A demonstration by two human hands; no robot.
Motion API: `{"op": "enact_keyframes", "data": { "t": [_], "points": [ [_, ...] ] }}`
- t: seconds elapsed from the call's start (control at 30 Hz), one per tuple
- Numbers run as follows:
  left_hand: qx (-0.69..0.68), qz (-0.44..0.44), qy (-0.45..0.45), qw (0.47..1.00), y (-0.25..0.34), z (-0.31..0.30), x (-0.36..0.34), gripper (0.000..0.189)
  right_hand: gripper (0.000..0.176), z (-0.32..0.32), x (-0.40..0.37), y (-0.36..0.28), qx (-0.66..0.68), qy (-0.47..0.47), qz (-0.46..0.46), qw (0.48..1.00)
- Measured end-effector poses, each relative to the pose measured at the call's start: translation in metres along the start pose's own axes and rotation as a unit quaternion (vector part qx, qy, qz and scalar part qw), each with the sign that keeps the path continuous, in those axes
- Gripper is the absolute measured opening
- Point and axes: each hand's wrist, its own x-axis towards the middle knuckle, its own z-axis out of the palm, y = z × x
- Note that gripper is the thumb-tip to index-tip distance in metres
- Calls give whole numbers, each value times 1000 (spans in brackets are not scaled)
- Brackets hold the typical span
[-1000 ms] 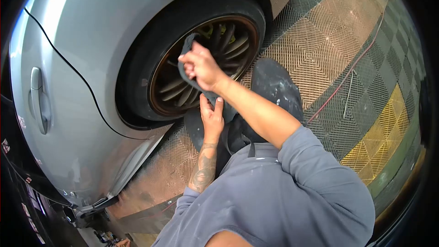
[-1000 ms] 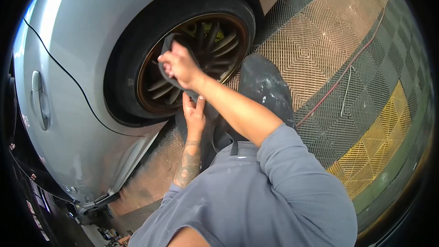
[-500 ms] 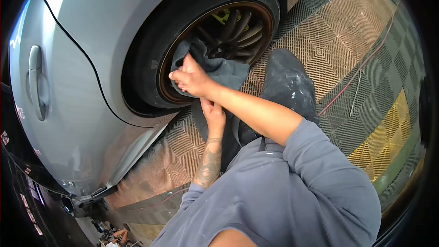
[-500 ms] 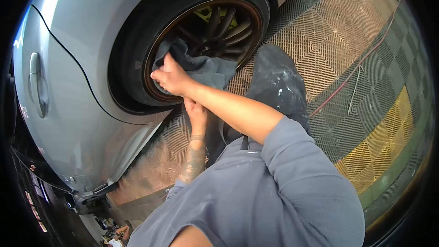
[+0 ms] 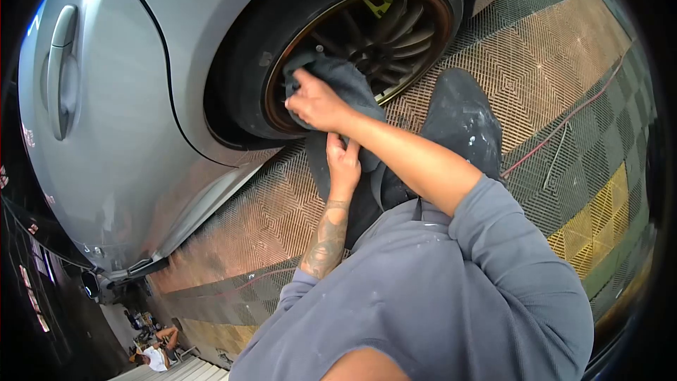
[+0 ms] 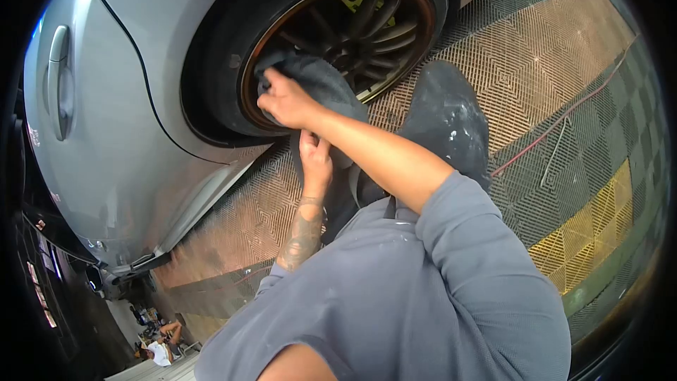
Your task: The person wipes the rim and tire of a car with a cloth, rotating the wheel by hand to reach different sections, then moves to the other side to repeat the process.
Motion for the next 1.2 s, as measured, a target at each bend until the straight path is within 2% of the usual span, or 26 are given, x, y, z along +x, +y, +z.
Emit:
{"op": "enact_keyframes", "data": {
  "t": [0.07, 0.13, 0.17, 0.23, 0.3, 0.33, 0.4, 0.47, 0.5, 0.53, 0.57, 0.6, 0.63, 0.67, 0.7, 0.77, 0.83, 0.87, 0.93, 0.97, 1.0, 1.03, 1.07, 1.1, 1.13, 1.2],
  "points": [
    [-5, -8, 6, 1000, -23, -9, -4, 28, 26, 4, 1, 25, -71, 15, -24, 997],
    [32, -21, 16, 999, -20, -8, -6, 27, 22, 8, -11, 11, 17, 54, 28, 998],
    [9, -38, 9, 999, -20, -9, -11, 26, 19, 5, -15, 8, 79, 51, 79, 992],
    [82, -60, -30, 994, -10, -8, -17, 28, 20, -8, -26, 6, 198, 47, 153, 967],
    [112, -66, -52, 990, 0, -2, -17, 30, 18, -33, -50, 7, 265, 45, 140, 953],
    [122, -43, -81, 988, -6, 1, -18, 31, 22, -40, -68, -15, 255, 80, 159, 950],
    [124, -19, -97, 987, -3, 10, -20, 33, 33, -64, -80, -24, 252, 85, 96, 959],
    [163, -1, -87, 983, 12, 19, -6, 32, 51, -71, -66, -38, 144, 84, 87, 982],
    [89, -4, -69, 994, 2, 25, 3, 33, 66, -77, -52, -40, 45, 59, 87, 993],
    [59, -50, -80, 994, 4, 25, 14, 37, 73, -91, -31, -26, 3, 53, 140, 989],
    [121, -55, -80, 988, -6, 26, 23, 37, 63, -101, -28, 10, -137, 80, 44, 986],
    [186, -57, -78, 978, -18, 25, 34, 38, 54, -104, -22, 30, -270, 108, -56, 955],
    [177, -45, -74, 980, -17, 25, 37, 37, 62, -93, -26, 8, -169, 88, 33, 981],
    [167, -37, -64, 983, -19, 25, 31, 36, 53, -82, -25, -14, -42, 111, 124, 985],
    [138, -7, -56, 989, 9, 29, 24, 35, 47, -69, -23, -39, -18, 76, 86, 993],
    [88, -20, -50, 995, 13, 27, 30, 35, 41, -64, -15, -52, 8, 40, 50, 998],
    [27, -33, -58, 997, 11, 29, 31, 36, 33, -74, -10, -35, -242, 60, -7, 968],
    [26, -33, -54, 998, 2, 28, 33, 36, 36, -77, -18, -23, -382, 96, -82, 915],
    [132, -58, -104, 984, -23, 31, 42, 40, 34, -102, -18, 13, -359, 111, 82, 923],
    [185, -68, -122, 973, -19, 34, 37, 44, 33, -108, -24, 14, -349, 113, 99, 925],
    [178, -70, -110, 975, -20, 35, 30, 44, 23, -114, -29, 13, -297, 108, 152, 937],
    [158, -104, -153, 970, -21, 35, 26, 44, 20, -121, -33, 7, -111, 86, 159, 977],
    [135, -137, -194, 962, -23, 36, 24, 43, 20, -128, -39, 2, 78, 61, 166, 981],
    [199, -63, -167, 964, -30, 29, 21, 37, 22, -128, -50, -15, 93, 64, 179, 977],
    [120, -53, -108, 986, -65, 18, 22, 32, 24, -124, -59, -41, 106, 65, 192, 974],
    [8, -109, 34, 993, -55, 6, 23, 31, 24, -127, -65, -76, 52, -57, 272, 959]
  ]
}}
